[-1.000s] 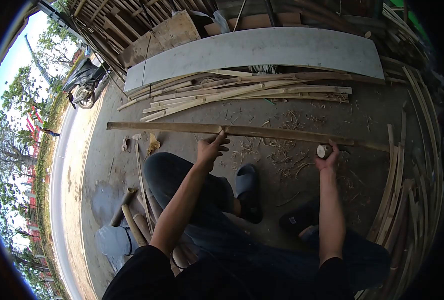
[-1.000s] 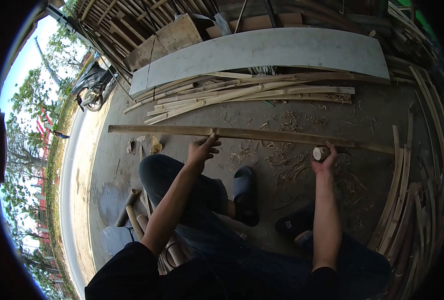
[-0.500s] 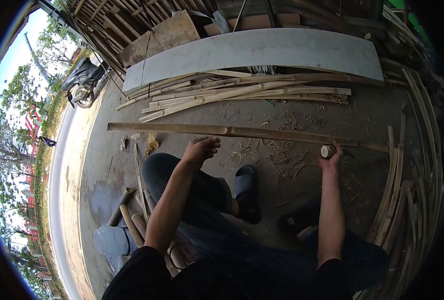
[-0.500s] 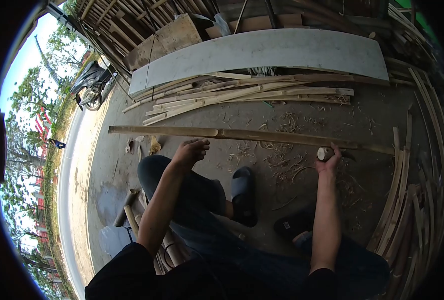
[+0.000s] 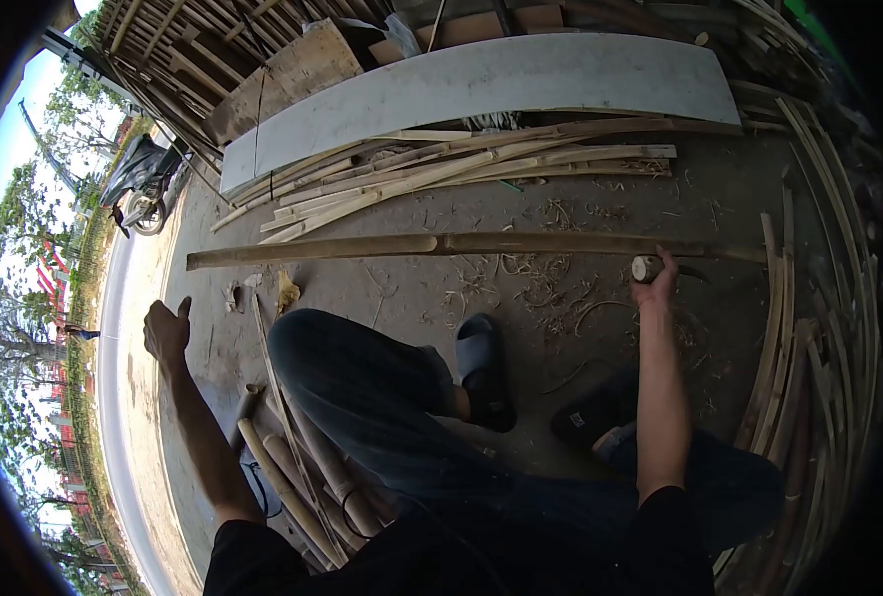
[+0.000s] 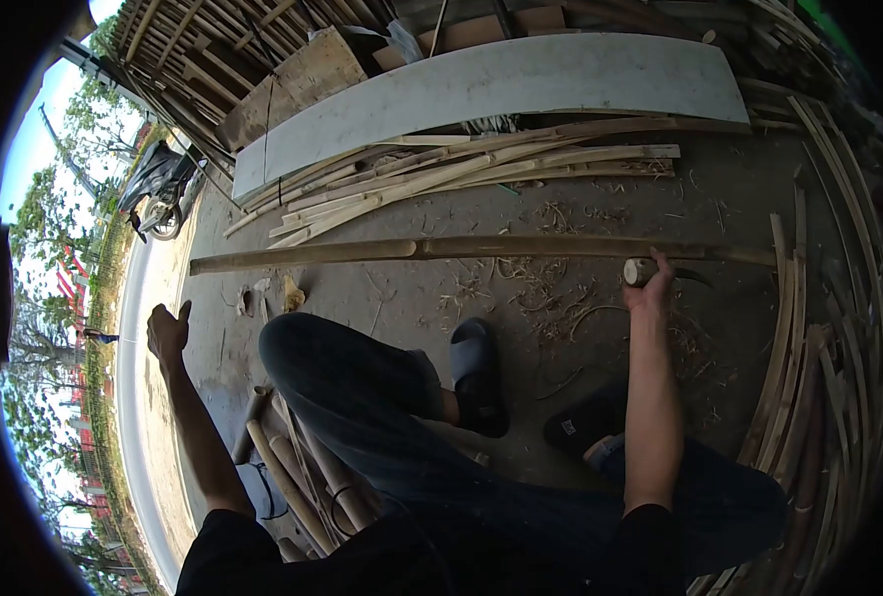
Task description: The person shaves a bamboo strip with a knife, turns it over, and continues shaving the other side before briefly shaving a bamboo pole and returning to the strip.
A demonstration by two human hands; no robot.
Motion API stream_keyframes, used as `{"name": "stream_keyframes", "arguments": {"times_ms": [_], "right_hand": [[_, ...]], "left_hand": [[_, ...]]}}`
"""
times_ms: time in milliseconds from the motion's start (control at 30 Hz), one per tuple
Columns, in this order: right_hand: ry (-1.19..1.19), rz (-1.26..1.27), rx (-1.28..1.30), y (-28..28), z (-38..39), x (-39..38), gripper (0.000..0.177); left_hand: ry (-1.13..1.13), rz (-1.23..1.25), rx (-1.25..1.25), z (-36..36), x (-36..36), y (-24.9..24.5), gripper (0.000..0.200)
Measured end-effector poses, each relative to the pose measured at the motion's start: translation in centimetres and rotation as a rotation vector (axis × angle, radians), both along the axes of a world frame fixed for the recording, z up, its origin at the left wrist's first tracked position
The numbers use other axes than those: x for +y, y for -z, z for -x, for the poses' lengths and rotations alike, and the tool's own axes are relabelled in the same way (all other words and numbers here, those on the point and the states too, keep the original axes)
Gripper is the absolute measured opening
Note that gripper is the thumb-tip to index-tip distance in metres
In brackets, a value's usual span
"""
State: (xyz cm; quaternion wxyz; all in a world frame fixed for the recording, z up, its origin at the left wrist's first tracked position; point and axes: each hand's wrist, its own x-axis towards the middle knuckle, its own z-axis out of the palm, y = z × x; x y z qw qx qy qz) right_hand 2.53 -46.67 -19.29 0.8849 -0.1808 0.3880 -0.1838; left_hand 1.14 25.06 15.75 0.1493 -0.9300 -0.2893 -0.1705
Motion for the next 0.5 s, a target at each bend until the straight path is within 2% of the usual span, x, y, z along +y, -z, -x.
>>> {"name": "stream_keyframes", "arguments": {"times_ms": [33, 100, 167, 200, 267, 300, 333, 433, 467, 500], "right_hand": [[-0.025, -0.005, 0.012, -0.1, -0.1, 0.3, 0.037], [-0.008, 0.011, 0.01, 1.0, -0.4, 0.5, 0.035], [0.003, 0.001, 0.022, 1.4, -0.5, 0.5, 0.034], [-0.018, 0.02, 0.016, 1.0, -0.6, 0.7, 0.034], [-0.018, 0.003, 0.078, 0.1, -0.2, 0.9, 0.034], [-0.035, 0.029, 0.073, -0.2, 0.0, 1.0, 0.034], [-0.031, 0.021, 0.063, -0.2, 0.1, 1.1, 0.034], [-0.027, 0.015, 0.052, -0.3, 0.1, 1.1, 0.033], [-0.027, 0.0, 0.054, -0.3, 0.0, 1.0, 0.033], [-0.026, 0.001, 0.051, -0.4, -0.1, 0.8, 0.033]], "left_hand": [[0.161, 0.097, -0.094, 0.5, -1.8, 1.0, 0.068], [0.564, 0.864, -0.202, 1.5, -12.0, 3.5, 0.044], [0.519, 1.223, 0.01, 3.5, -22.1, 6.1, 0.044], [0.628, 1.285, 0.16, 3.5, -25.3, 8.4, 0.046], [0.633, 1.408, 0.395, 2.3, -29.4, 13.6, 0.063], [0.564, 1.524, 0.415, 1.1, -30.5, 16.6, 0.072], [0.472, 1.642, 0.349, 0.1, -31.9, 18.6, 0.07], [0.402, 1.726, 0.232, -1.7, -34.3, 20.8, 0.062], [0.475, 1.757, 0.041, -1.7, -35.0, 21.5, 0.049], [0.478, 1.758, 0.039, -1.7, -35.1, 21.1, 0.049]]}}
